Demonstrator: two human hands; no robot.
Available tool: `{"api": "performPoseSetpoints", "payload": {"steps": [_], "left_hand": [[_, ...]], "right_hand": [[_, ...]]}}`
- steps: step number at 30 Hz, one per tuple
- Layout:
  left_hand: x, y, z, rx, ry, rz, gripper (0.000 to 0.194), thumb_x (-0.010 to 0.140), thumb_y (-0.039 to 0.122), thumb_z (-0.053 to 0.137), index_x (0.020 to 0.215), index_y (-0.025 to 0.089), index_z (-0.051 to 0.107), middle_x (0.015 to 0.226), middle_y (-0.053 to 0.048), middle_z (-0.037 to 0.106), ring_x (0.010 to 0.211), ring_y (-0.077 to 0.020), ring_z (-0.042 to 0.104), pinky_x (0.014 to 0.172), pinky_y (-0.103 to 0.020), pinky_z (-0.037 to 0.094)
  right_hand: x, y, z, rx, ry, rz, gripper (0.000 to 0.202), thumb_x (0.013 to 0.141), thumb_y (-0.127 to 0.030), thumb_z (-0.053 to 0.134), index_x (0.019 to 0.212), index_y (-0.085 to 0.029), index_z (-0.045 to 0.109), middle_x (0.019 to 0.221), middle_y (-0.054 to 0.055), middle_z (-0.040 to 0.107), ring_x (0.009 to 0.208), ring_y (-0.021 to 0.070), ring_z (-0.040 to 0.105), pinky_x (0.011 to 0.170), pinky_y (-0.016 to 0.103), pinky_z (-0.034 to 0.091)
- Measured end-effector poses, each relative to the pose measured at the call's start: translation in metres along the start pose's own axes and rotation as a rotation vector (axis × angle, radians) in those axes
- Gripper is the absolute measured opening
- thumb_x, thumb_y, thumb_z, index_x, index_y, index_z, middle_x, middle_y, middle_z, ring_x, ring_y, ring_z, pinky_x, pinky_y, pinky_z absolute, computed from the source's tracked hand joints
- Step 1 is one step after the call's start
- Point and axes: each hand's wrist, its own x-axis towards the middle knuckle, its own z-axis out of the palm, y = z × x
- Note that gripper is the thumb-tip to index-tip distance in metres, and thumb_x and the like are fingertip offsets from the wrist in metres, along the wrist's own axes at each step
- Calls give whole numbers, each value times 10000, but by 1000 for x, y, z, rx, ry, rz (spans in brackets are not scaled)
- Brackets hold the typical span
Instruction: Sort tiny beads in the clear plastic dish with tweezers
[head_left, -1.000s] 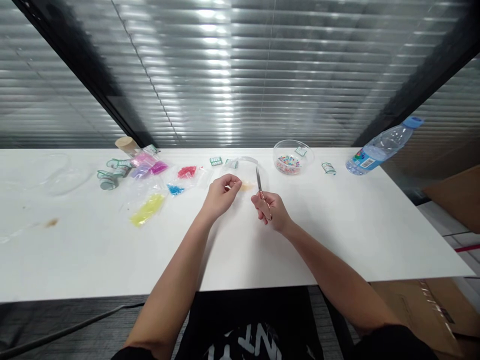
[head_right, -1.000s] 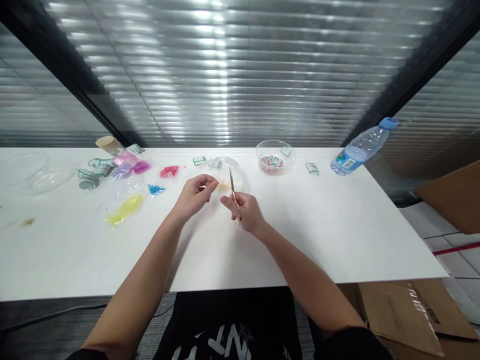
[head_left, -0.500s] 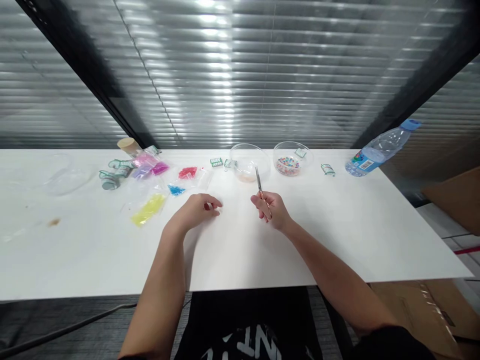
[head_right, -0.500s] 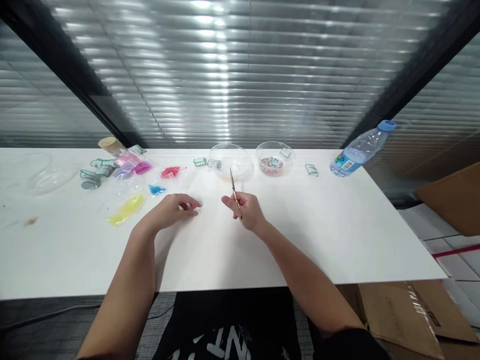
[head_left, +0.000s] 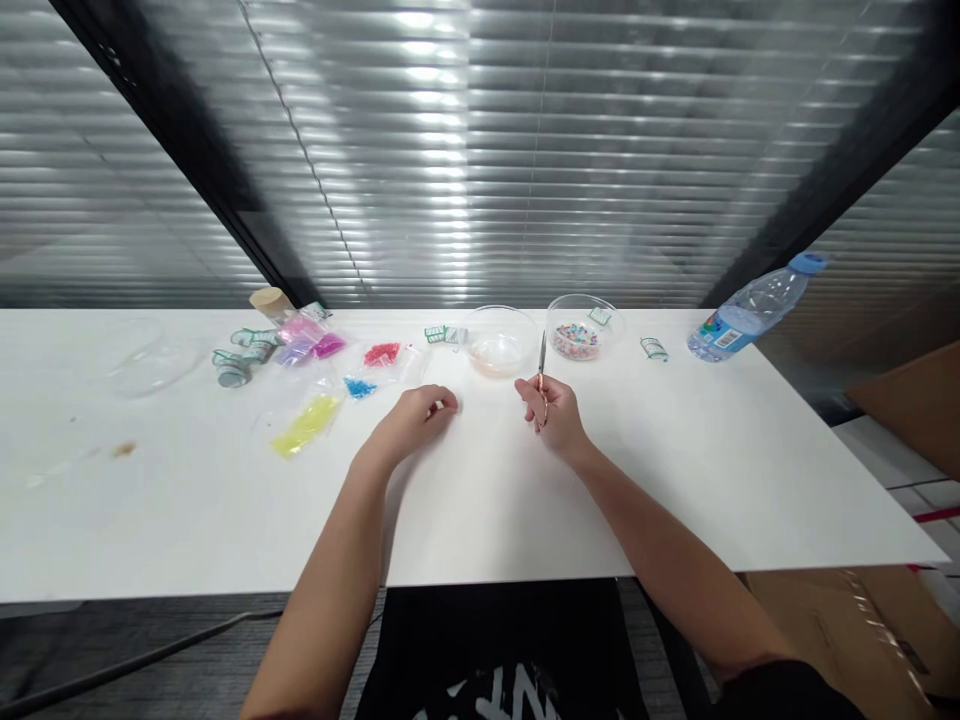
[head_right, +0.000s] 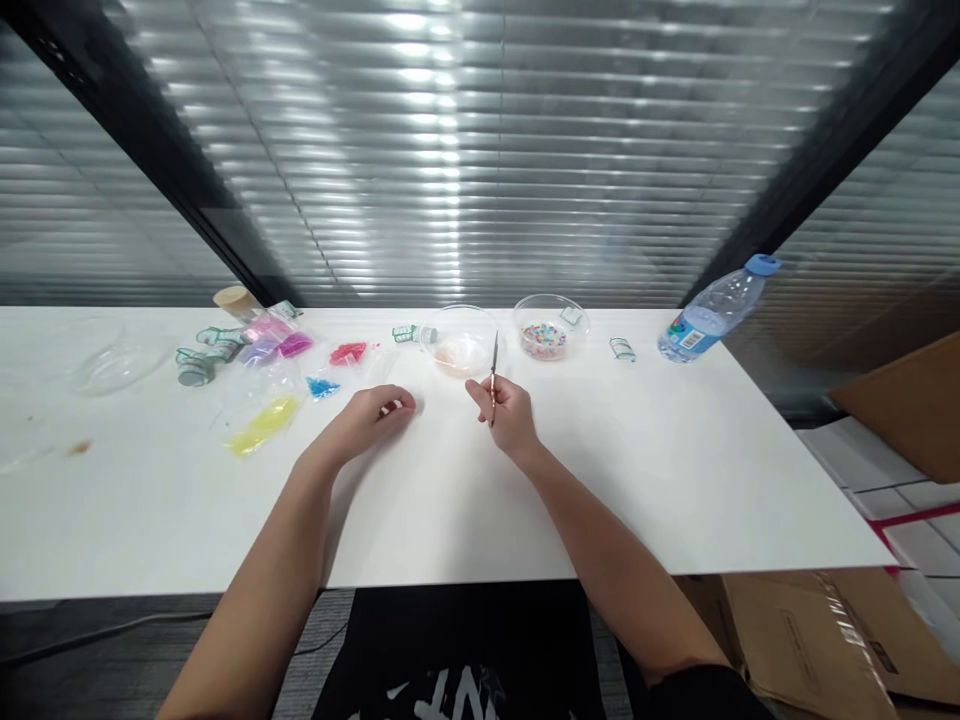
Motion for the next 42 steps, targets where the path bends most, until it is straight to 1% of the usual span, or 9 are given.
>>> {"api": "performPoseSetpoints", "payload": {"steps": [4,9,13,16,22,27,32,39,42], "left_hand": [[11,7,19,-222,207,48,170,826,345,618,858,215,723,836,-49,712,690,-151,626,652,-251,503],[41,25,29,-477,425,75,191,825,316,627,911,184,734,944,-72,725,749,-148,673,697,-271,556],[60,36,32,-512,479,89,200,807,274,651,977,201,726,901,-56,746,809,-158,694,766,-275,540],[62,36,40,-397,552,125,138,821,290,642,905,226,732,930,-47,751,844,-161,683,806,-278,518],[61,30,60,-254,591,216,160,873,284,568,859,234,719,907,-54,729,861,-180,651,806,-301,494],[66,26,67,-187,637,250,152,885,296,572,838,238,703,917,-63,691,916,-202,620,842,-329,465],[67,24,69,-160,612,225,144,892,281,577,829,236,698,909,-57,705,920,-209,616,838,-339,437],[62,32,69,-46,622,86,126,896,241,609,839,238,721,965,-41,728,1020,-230,607,896,-393,315],[62,32,69,-40,629,83,136,903,229,606,837,243,725,962,-30,734,1015,-219,610,882,-384,308]], "right_hand": [[1,4,2,6,9,8,422,781,-578,673,646,-213,509,464,-70,434,410,98,431,420,230,307],[-3,4,11,20,-89,44,431,771,-585,669,636,-218,489,445,-78,409,402,97,397,421,233,300],[-4,4,15,34,-134,16,459,778,-586,650,598,-219,442,443,-73,411,421,97,378,445,236,293],[-2,6,15,14,-168,2,452,792,-579,639,598,-214,455,455,-68,427,440,99,369,467,241,293],[3,15,17,-4,-209,-20,436,786,-546,668,591,-208,473,466,-79,408,456,98,355,495,244,291],[4,17,19,6,-216,-25,422,804,-516,665,593,-211,464,462,-82,397,462,102,337,497,249,281],[4,14,18,-23,-224,-15,427,814,-518,656,595,-213,452,465,-76,414,473,104,331,498,249,277],[6,16,17,-43,-206,-34,470,791,-549,671,561,-214,436,442,-75,404,455,105,362,497,249,303],[7,17,17,-56,-199,-44,477,790,-544,678,550,-213,432,430,-71,413,445,102,351,492,251,295]]}}
